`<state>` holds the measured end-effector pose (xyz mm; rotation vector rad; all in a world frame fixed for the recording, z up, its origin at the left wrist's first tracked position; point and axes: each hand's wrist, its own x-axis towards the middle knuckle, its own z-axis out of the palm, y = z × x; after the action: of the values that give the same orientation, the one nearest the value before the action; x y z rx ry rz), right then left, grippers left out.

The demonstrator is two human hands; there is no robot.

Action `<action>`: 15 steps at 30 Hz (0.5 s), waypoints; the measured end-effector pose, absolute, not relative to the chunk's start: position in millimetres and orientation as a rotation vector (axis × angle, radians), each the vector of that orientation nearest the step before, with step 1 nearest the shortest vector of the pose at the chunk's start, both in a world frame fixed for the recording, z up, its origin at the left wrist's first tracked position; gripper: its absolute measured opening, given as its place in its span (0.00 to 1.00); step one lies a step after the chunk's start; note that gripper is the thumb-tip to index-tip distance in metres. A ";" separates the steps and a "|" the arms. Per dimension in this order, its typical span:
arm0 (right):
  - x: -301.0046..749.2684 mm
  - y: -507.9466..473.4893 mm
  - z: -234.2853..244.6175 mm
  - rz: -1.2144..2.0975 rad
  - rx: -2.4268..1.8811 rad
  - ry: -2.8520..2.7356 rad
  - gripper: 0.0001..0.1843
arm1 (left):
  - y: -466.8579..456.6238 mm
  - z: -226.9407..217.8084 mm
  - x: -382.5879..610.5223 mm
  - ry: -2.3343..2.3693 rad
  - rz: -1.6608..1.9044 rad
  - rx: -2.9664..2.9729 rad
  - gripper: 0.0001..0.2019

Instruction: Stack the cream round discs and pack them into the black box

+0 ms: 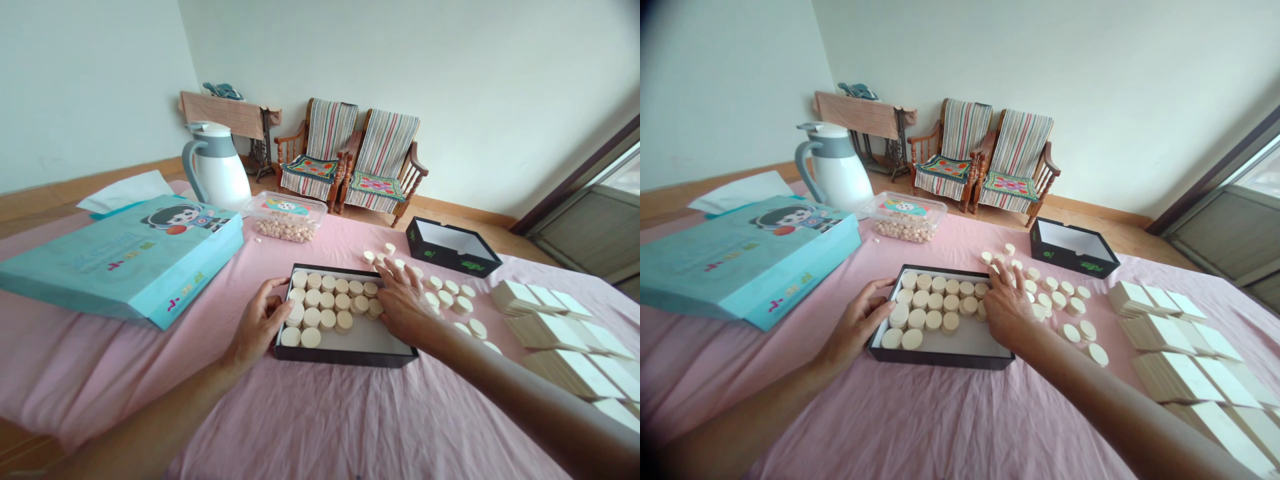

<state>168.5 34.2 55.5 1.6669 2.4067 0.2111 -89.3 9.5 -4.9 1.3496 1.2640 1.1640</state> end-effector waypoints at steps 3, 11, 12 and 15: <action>168.9 35.7 53.0 0.210 1.675 2.426 0.10 | 10.0 -6.2 -90.1 1.262 1.163 1.355 0.25; 168.7 34.7 57.0 0.205 1.650 2.376 0.11 | 11.0 -7.3 -90.6 1.269 1.154 1.390 0.25; 169.9 35.1 58.1 0.196 1.653 2.380 0.11 | 11.0 -7.2 -90.6 1.270 1.153 1.391 0.25; 175.9 36.0 65.2 0.182 1.697 2.433 0.10 | 11.1 -6.7 -90.6 1.276 1.148 1.392 0.25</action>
<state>175.9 36.0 65.2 1.6969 2.4333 0.1818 -90.6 11.1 -6.7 1.3919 1.2765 1.1476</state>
